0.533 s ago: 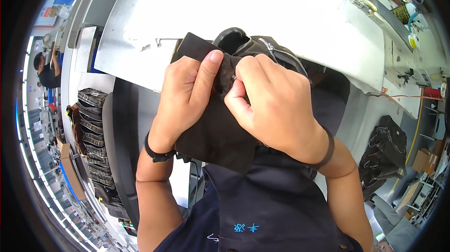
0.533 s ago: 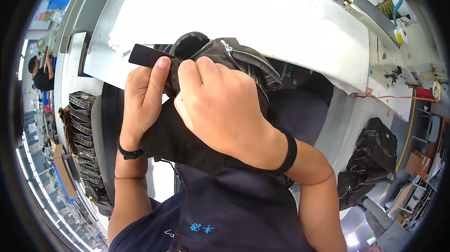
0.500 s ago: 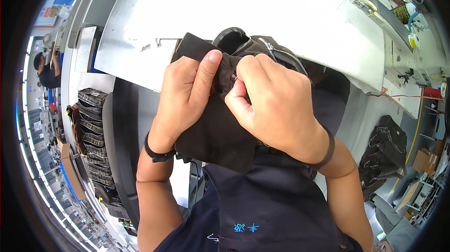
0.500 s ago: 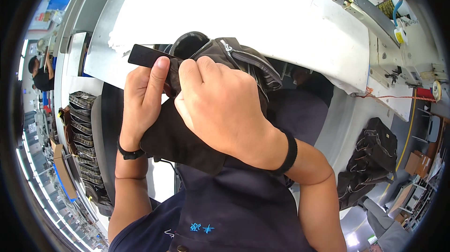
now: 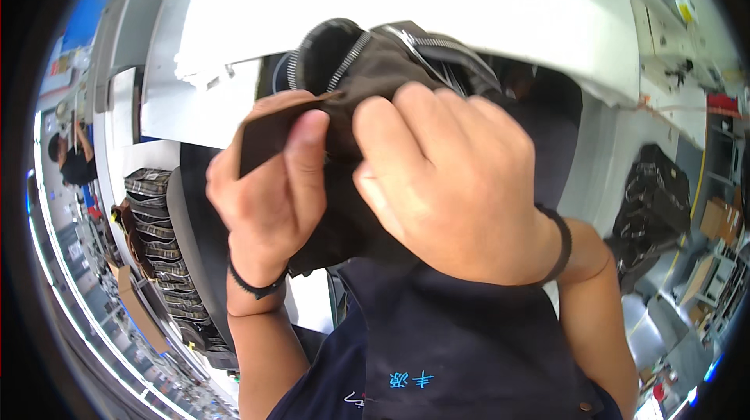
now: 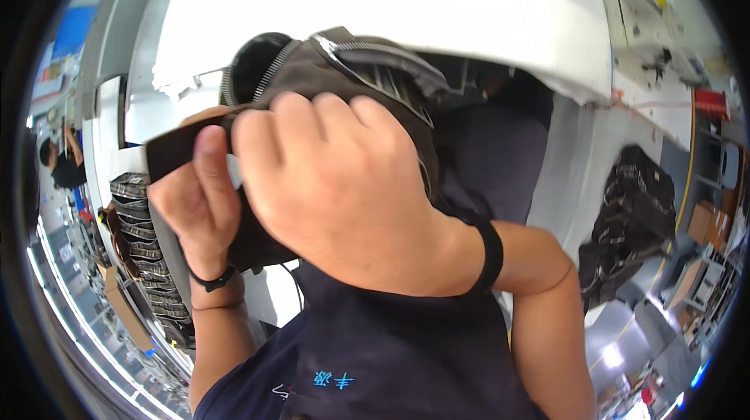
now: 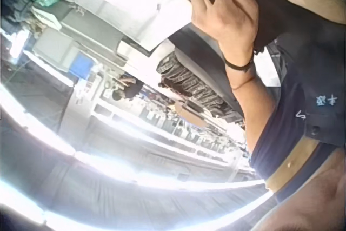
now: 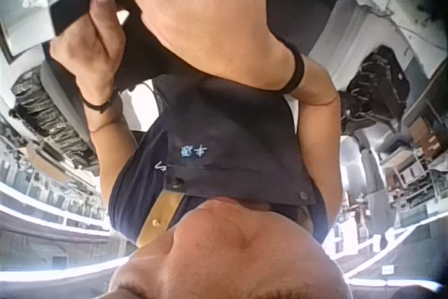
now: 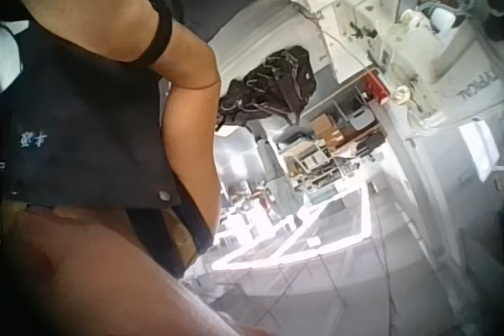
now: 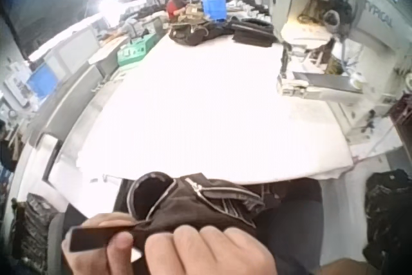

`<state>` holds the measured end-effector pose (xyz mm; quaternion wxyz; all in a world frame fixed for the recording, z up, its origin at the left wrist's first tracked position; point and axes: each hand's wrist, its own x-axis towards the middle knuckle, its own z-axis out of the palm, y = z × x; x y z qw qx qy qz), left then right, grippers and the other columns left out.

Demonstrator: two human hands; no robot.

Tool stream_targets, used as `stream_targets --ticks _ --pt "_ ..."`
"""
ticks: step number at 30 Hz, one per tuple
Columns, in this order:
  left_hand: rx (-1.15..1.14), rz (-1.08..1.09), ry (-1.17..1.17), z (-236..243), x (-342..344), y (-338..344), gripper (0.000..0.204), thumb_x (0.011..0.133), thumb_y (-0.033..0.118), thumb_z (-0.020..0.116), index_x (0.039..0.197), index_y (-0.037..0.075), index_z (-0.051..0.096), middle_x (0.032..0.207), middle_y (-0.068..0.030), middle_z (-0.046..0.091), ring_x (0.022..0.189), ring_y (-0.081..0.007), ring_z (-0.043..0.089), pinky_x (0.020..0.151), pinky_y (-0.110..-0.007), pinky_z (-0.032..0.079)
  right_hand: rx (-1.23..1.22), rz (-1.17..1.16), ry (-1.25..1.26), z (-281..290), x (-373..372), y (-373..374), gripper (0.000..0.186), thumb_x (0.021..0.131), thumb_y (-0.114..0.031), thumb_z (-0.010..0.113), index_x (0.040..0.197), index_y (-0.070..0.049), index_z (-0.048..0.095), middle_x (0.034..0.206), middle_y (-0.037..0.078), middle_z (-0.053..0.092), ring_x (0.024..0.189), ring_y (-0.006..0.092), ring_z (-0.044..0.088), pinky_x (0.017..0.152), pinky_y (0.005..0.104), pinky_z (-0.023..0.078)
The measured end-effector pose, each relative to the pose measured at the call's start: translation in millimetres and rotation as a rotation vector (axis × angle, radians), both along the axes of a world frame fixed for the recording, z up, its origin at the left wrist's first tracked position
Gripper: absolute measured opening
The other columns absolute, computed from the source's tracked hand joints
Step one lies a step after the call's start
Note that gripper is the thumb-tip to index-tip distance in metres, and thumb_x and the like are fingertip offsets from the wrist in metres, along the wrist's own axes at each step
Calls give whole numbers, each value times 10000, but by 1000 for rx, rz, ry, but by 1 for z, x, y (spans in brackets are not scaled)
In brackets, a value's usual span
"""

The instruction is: Sewing a dark-colored fabric bag using an industrial sewing machine at a workstation.

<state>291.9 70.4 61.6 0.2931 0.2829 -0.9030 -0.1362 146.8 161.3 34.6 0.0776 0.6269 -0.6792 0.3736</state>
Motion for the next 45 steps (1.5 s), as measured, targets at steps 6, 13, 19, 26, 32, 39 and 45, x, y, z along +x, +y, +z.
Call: stream_targets --ticks 6,13,19,26,32,39,45 --pt "-23 105 -100 -3 -6 12 141 1000 65 660 952 -28 754 791 -134 701 652 -249 646 616 -325 500 -25 -103 34 -6 -5 8 259 597 -78 715 801 -107 559 668 14 410 531 183 496 480 318 391" --pt "46 39 -56 -17 -17 12 139 1005 41 632 991 -46 739 895 -132 741 709 -211 665 660 -295 516 73 -71 -14 -11 -17 23 324 550 -63 735 833 -96 581 693 15 438 552 182 501 489 314 392" --pt "622 36 213 -37 -10 -11 470 1133 288 425 1064 -67 726 924 -81 747 767 -106 661 688 -247 525 91 58 -236 -36 -20 32 236 789 -121 781 784 -81 548 662 54 522 589 220 606 531 356 502" --pt "1190 82 463 -57 2 -25 522 1137 368 403 1190 -72 679 1087 -135 739 925 -149 703 800 -280 565 262 252 -709 -65 6 50 312 968 -148 677 1233 11 633 912 151 660 810 347 658 723 409 540" --pt "1288 19 560 -72 15 -29 436 1127 322 422 1330 -19 603 1321 -175 663 1172 -198 653 1002 -323 508 366 320 -1111 -75 3 46 231 983 -55 629 1203 5 667 966 166 675 813 280 660 733 342 524" --pt "1280 -94 545 -88 26 -36 367 997 35 659 1348 17 556 1351 -120 636 1227 -177 601 1065 -338 472 478 391 -1459 -70 2 42 253 1025 -89 651 1244 39 669 972 6 687 824 28 575 737 213 489" --pt "1417 153 578 -93 10 -32 263 1089 220 541 1251 38 640 1147 -46 690 890 -62 574 786 -239 472 547 377 -1502 -77 -8 46 259 1030 -102 654 1239 50 670 979 -1 687 847 17 571 745 201 484"
